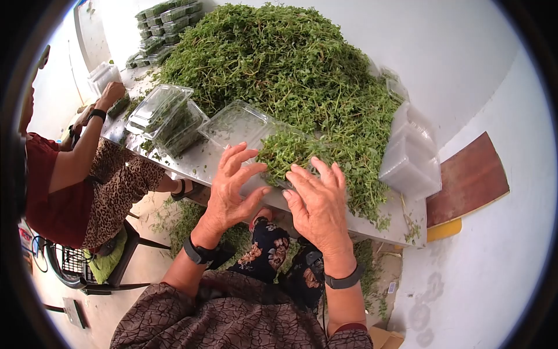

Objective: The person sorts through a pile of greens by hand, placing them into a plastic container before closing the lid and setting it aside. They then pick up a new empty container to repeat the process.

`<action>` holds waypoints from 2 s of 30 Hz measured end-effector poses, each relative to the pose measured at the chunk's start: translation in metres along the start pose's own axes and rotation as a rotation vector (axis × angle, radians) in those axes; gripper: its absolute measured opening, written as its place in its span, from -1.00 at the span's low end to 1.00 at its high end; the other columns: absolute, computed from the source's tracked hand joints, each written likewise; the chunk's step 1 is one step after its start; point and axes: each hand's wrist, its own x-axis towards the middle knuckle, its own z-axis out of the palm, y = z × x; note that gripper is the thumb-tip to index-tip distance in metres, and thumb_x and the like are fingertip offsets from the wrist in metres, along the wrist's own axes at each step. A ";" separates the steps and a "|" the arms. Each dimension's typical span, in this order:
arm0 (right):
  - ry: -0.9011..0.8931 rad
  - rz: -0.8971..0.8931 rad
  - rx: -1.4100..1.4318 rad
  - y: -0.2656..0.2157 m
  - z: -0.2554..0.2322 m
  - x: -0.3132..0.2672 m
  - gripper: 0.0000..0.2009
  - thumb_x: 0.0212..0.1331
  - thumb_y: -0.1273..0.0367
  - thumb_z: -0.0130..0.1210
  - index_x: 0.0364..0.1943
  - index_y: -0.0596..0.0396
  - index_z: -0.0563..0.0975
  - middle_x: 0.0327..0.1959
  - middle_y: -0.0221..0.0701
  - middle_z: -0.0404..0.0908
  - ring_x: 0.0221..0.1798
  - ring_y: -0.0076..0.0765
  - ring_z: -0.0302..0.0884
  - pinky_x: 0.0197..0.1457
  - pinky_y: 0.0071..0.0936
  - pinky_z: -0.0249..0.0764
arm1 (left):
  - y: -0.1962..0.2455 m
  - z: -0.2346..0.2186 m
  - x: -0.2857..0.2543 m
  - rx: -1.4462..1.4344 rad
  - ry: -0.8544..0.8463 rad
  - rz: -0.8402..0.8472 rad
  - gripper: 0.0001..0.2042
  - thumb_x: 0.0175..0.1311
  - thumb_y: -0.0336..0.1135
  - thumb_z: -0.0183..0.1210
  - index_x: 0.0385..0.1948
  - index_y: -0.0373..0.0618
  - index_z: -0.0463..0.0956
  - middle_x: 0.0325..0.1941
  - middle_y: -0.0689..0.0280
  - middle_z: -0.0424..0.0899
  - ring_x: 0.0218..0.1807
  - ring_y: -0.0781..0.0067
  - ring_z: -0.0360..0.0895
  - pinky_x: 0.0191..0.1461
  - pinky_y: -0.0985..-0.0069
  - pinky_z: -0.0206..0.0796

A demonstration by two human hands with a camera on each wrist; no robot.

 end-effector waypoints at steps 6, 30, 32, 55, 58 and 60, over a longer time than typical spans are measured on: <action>-0.027 -0.020 0.006 0.000 0.006 0.002 -0.74 0.10 0.33 0.20 -0.13 0.10 0.62 -0.04 -0.33 0.65 0.21 0.00 0.38 0.40 0.10 0.06 | -0.005 0.011 0.012 0.054 -0.029 0.088 -0.75 -0.01 -0.46 0.29 -0.23 -0.09 0.61 -0.07 0.18 0.56 0.25 -0.01 0.36 0.44 -0.12 -0.04; 0.042 -0.005 0.084 0.015 0.002 0.000 -0.75 0.04 0.40 0.24 -0.15 0.10 0.63 0.03 -0.33 0.62 0.19 -0.09 0.42 0.33 -0.08 0.22 | -0.007 0.015 0.050 0.038 -0.263 0.215 -0.82 0.12 -0.45 0.16 -0.25 -0.22 0.63 -0.08 0.10 0.62 0.15 0.05 0.48 0.44 0.06 0.09; 0.078 0.026 0.067 0.023 -0.007 -0.003 -0.72 0.03 0.41 0.24 -0.12 0.10 0.63 0.08 -0.32 0.60 0.18 -0.10 0.43 0.30 -0.13 0.26 | -0.007 0.015 0.045 0.054 -0.296 0.218 -0.82 0.16 -0.39 0.18 -0.23 -0.22 0.62 -0.04 0.08 0.62 0.18 0.04 0.47 0.44 0.05 0.10; 0.059 0.624 -0.247 0.084 -0.044 0.004 -0.88 0.00 0.35 0.21 -0.45 0.10 0.65 -0.53 -0.09 0.58 -0.38 0.05 0.59 -0.30 -0.12 0.49 | -0.008 0.030 0.016 0.131 -0.128 0.225 -0.75 0.15 -0.22 0.17 -0.26 -0.20 0.62 -0.11 0.21 0.63 0.06 0.17 0.52 0.51 -0.13 -0.21; -0.104 0.546 -0.311 0.081 -0.037 0.007 -0.78 -0.02 0.32 0.26 -0.29 0.14 0.65 -0.46 -0.09 0.62 -0.35 0.04 0.61 -0.24 -0.14 0.50 | -0.009 0.031 0.015 0.106 -0.103 0.227 -0.74 0.14 -0.22 0.18 -0.26 -0.21 0.62 -0.10 0.20 0.63 0.07 0.17 0.52 0.51 -0.13 -0.20; -0.159 0.469 -0.369 0.081 -0.031 0.004 -0.69 -0.02 0.31 0.28 -0.18 0.17 0.64 -0.42 -0.09 0.65 -0.33 0.01 0.63 -0.21 -0.17 0.49 | -0.008 0.029 0.015 0.116 -0.113 0.214 -0.74 0.14 -0.21 0.18 -0.25 -0.20 0.62 -0.09 0.20 0.63 0.07 0.17 0.52 0.51 -0.13 -0.19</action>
